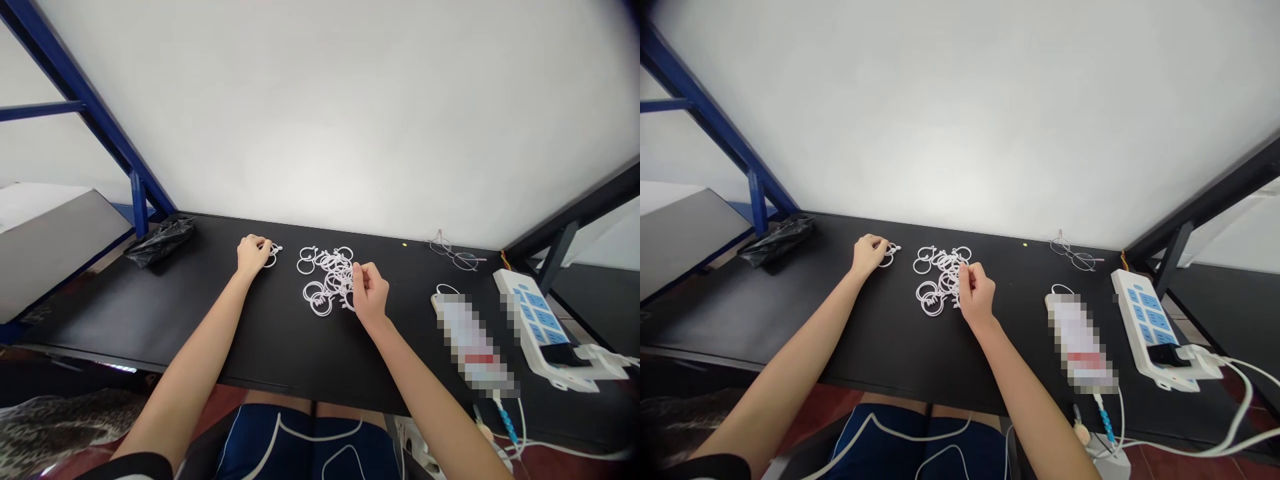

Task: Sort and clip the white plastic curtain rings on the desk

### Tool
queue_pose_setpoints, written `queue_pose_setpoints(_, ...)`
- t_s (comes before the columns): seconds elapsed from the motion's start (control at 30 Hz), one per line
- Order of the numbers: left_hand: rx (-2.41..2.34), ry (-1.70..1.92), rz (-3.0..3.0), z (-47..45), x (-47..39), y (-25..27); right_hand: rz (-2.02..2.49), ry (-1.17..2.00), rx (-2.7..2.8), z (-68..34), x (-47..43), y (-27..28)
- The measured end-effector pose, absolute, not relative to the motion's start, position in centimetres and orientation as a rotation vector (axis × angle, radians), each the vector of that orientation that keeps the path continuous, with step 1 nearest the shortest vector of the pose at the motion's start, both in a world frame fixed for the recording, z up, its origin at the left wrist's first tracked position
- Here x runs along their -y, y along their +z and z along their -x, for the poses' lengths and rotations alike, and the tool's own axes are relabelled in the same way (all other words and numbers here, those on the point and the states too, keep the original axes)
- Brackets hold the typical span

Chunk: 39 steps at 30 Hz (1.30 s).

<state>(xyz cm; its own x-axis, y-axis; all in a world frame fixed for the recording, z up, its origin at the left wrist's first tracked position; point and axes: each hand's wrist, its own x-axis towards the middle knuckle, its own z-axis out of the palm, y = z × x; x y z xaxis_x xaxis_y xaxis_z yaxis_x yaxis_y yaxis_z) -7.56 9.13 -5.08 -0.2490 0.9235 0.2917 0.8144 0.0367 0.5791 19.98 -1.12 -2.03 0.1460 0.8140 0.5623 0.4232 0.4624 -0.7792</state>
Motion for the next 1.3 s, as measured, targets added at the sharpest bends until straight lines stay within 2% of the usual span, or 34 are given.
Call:
queue_pose_setpoints(0.37,-2.133,1.067,-1.822,7.3,-8.8,-4.7,1.153,0.355,1.476,-20.1,0.9,-2.1)
queue_pose_setpoints(0.63,-2.029,1.223,-2.042,5.0,-7.5,-2.8,1.146,0.353,1.472,-20.0,0.8,-2.1)
queue_pose_setpoints(0.77,-1.772,1.152,-2.322,3.3,-6.4,-2.2,1.144,0.362,1.482,-19.9,0.8,-2.2)
queue_pose_setpoints(0.9,-1.498,0.929,-2.529,2.3,-5.8,-2.7,1.140,0.360,1.489,-19.8,0.7,-2.3)
queue_pose_setpoints(1.03,-1.513,0.783,-2.523,2.2,-6.1,-3.8,1.142,0.348,1.491,-19.7,0.6,-2.3)
queue_pose_setpoints(1.3,-1.451,0.824,-2.502,2.5,-6.8,-4.4,1.132,0.369,1.483,-19.7,0.7,-2.2)
